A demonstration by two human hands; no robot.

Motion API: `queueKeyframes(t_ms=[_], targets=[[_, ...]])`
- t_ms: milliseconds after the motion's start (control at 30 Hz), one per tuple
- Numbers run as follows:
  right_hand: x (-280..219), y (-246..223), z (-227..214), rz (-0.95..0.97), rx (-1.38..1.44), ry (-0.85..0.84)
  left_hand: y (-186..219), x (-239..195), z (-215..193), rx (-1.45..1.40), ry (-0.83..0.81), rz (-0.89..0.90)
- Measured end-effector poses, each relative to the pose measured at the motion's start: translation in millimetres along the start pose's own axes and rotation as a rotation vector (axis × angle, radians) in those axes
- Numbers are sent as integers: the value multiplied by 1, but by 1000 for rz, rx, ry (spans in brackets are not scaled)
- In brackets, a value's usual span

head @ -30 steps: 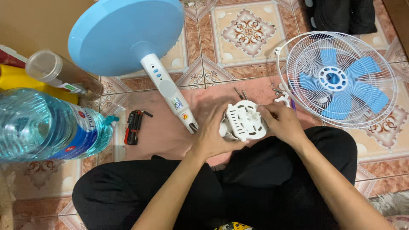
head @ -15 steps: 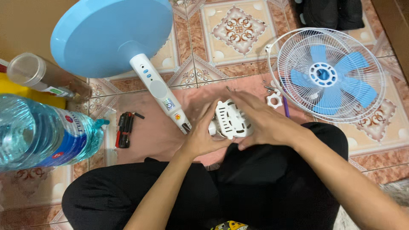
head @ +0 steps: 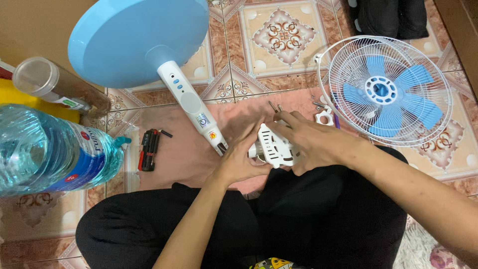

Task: The person assembles a white plastic fan housing by hand, inserting and securing internal components. They manipulate the housing parts, align them, and press them together to form the complete unit.

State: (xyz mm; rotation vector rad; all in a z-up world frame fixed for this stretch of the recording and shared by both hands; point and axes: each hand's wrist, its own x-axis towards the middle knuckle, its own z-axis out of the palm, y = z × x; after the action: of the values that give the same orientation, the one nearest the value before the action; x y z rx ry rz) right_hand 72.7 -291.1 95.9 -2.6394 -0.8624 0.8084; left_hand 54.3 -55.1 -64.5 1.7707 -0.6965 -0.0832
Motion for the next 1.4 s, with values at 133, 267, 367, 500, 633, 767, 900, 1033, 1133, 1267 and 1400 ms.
queueKeyframes(t_ms=[133, 267, 367, 500, 633, 767, 900, 1033, 1133, 1267, 1400], targets=[[0, 4, 6, 4, -4, -6, 3, -2, 1, -19, 2, -5], [-9, 13, 28, 27, 102, 135, 0, -3, -2, -16, 6, -4], [-23, 15, 36, 41, 270, 266, 2, -5, -10, -70, -7, -37], [-32, 33, 67, 150, 518, 391, 4, -5, -7, -224, 7, -85], [-38, 28, 77, 103, 587, 480, 24, 2, -17, -38, -58, -86], [-38, 32, 94, 52, 585, 577, 57, 12, -11, 296, -149, -18], [-40, 24, 93, -10, 544, 640, 59, 17, -3, 755, -242, 125], [-40, 29, 102, -36, 494, 662, 68, 26, -7, 697, -306, 96], [-36, 35, 106, 69, 404, 625, 68, 31, -15, 530, -276, 48], [-26, 47, 109, 138, 647, 563, 56, 33, -25, 320, -226, -153], [-7, 72, 137, 121, 1319, 627, 58, 41, -37, 73, -119, -360]])
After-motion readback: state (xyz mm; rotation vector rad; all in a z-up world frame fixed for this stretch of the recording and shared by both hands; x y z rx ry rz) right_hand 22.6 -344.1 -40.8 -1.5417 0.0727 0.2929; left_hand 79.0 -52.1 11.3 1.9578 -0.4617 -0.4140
